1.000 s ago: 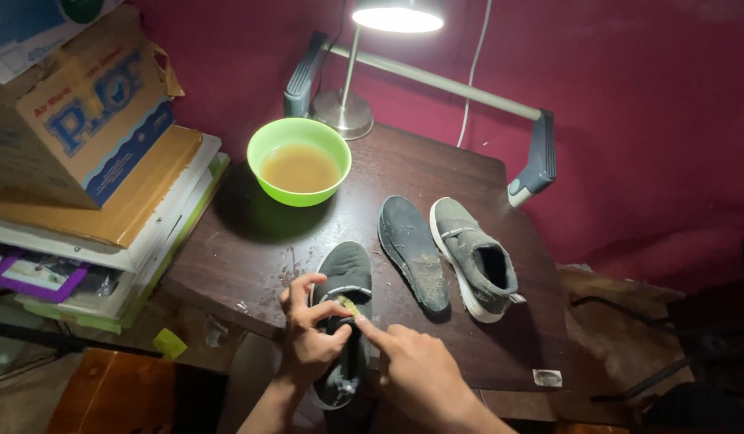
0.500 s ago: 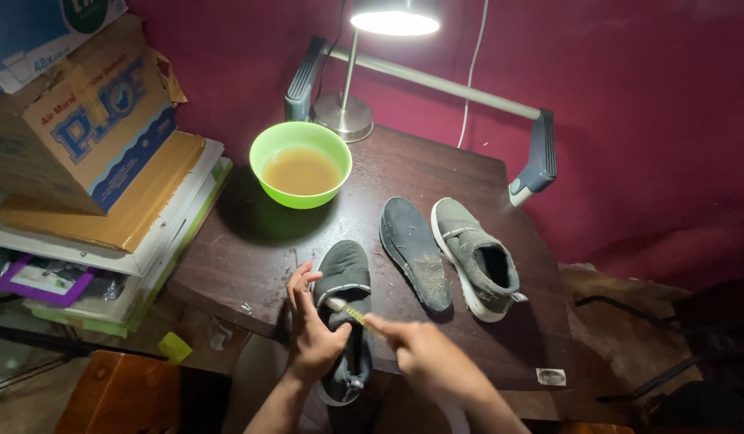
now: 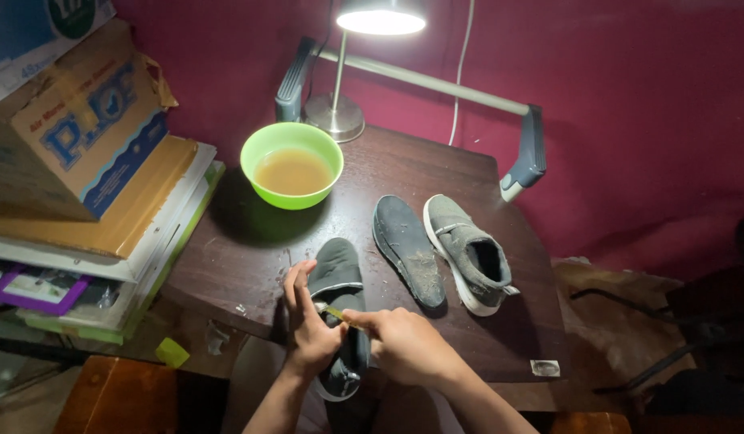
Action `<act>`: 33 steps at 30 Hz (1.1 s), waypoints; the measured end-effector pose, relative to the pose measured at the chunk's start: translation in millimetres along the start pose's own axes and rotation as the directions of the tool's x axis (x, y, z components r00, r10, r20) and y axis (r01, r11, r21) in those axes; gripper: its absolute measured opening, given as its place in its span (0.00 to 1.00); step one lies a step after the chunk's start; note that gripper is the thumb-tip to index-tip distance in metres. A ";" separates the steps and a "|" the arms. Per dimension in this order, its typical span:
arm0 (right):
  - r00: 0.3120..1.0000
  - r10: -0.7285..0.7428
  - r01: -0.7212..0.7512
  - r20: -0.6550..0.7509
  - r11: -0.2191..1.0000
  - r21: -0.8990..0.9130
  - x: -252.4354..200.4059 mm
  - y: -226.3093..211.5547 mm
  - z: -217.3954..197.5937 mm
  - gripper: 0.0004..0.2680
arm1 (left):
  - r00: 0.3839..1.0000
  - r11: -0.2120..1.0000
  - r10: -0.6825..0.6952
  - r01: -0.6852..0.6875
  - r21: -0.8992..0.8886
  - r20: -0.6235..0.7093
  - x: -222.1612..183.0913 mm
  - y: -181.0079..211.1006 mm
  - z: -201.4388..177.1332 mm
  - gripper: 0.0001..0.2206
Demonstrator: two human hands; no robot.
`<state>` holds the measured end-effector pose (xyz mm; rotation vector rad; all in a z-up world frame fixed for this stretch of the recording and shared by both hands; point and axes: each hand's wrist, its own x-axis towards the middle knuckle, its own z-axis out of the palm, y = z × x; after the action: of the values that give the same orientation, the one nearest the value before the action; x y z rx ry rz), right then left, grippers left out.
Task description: Cleaning the upper part of a black sneaker using a brush and cleaning solution at a repair bench.
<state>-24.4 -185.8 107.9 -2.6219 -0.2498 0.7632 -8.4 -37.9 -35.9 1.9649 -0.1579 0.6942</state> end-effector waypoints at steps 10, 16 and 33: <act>0.978 0.136 -0.177 0.158 0.135 0.975 0.6 127.3 59.7 0.24 | 0.945 0.937 -0.318 0.326 -0.127 0.080 -6.7 -14.3 11.5 0.31; 0.976 0.128 -0.165 0.175 -0.083 0.983 -20.7 140.6 91.9 0.23 | 0.962 0.958 -0.273 0.270 -0.092 -0.014 2.6 -6.0 6.8 0.20; 0.569 -0.068 -0.022 -0.820 0.995 -0.098 63.2 156.9 109.4 0.34 | 0.905 0.499 -0.379 0.376 -0.781 0.194 11.1 -133.5 12.9 0.14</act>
<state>-22.1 -275.1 -72.7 -2.7314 -0.0353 -0.5686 58.7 18.2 -138.2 1.0304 -0.0170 0.2322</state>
